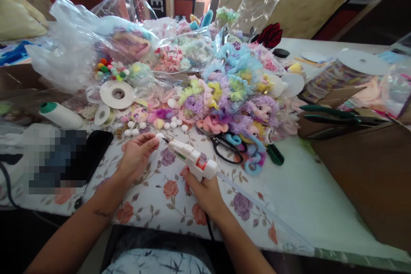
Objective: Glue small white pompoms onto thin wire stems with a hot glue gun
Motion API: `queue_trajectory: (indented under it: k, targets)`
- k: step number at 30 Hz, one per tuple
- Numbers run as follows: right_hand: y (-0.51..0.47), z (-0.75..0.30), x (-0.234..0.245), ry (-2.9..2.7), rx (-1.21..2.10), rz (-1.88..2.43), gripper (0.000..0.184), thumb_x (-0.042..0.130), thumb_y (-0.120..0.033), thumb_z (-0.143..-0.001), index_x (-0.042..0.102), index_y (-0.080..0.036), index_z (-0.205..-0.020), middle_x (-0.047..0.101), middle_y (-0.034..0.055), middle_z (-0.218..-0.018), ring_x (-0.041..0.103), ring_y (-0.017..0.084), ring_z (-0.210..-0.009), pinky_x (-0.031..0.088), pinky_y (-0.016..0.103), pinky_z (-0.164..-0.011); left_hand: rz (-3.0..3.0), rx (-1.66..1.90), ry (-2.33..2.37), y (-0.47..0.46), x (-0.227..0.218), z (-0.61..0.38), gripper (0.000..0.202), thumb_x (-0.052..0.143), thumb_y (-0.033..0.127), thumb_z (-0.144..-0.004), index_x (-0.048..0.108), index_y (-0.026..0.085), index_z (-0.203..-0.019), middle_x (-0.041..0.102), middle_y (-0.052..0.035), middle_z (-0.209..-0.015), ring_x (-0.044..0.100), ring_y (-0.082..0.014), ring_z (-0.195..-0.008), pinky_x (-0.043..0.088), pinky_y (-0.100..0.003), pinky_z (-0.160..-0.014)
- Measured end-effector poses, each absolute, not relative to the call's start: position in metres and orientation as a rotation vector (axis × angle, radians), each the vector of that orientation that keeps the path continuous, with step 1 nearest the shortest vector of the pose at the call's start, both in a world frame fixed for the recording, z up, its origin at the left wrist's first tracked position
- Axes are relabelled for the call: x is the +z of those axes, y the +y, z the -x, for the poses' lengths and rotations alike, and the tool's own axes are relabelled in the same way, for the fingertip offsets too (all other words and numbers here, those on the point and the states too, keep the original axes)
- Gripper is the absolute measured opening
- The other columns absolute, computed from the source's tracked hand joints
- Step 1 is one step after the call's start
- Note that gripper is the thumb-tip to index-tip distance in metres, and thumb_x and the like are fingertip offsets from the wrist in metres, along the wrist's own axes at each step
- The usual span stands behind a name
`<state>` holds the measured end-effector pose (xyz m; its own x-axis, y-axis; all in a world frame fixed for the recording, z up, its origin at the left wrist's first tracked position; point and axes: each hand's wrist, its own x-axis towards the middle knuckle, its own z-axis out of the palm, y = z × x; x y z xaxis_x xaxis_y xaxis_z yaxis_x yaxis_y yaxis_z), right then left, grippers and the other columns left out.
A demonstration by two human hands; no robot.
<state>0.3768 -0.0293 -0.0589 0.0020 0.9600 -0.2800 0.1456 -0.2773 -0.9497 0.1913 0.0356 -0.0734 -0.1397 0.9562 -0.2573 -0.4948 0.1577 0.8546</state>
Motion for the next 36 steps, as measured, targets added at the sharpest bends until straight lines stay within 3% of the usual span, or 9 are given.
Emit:
queue_trajectory:
  k: [36]
  targets:
    - [-0.027, -0.383, -0.072, -1.317, 1.32, 1.57, 0.033, 0.056, -0.046, -0.082, 0.061, -0.019, -0.062, 0.058, 0.001, -0.049, 0.053, 0.015, -0.05, 0.044, 0.027, -0.051, -0.713, 1.376, 1.114, 0.033, -0.071, -0.193, 0.022, 0.083, 0.026, -0.062, 0.069, 0.016, -0.076, 0.065, 0.0015, -0.07, 0.057, -0.0078, -0.063, 0.045, -0.022, -0.067]
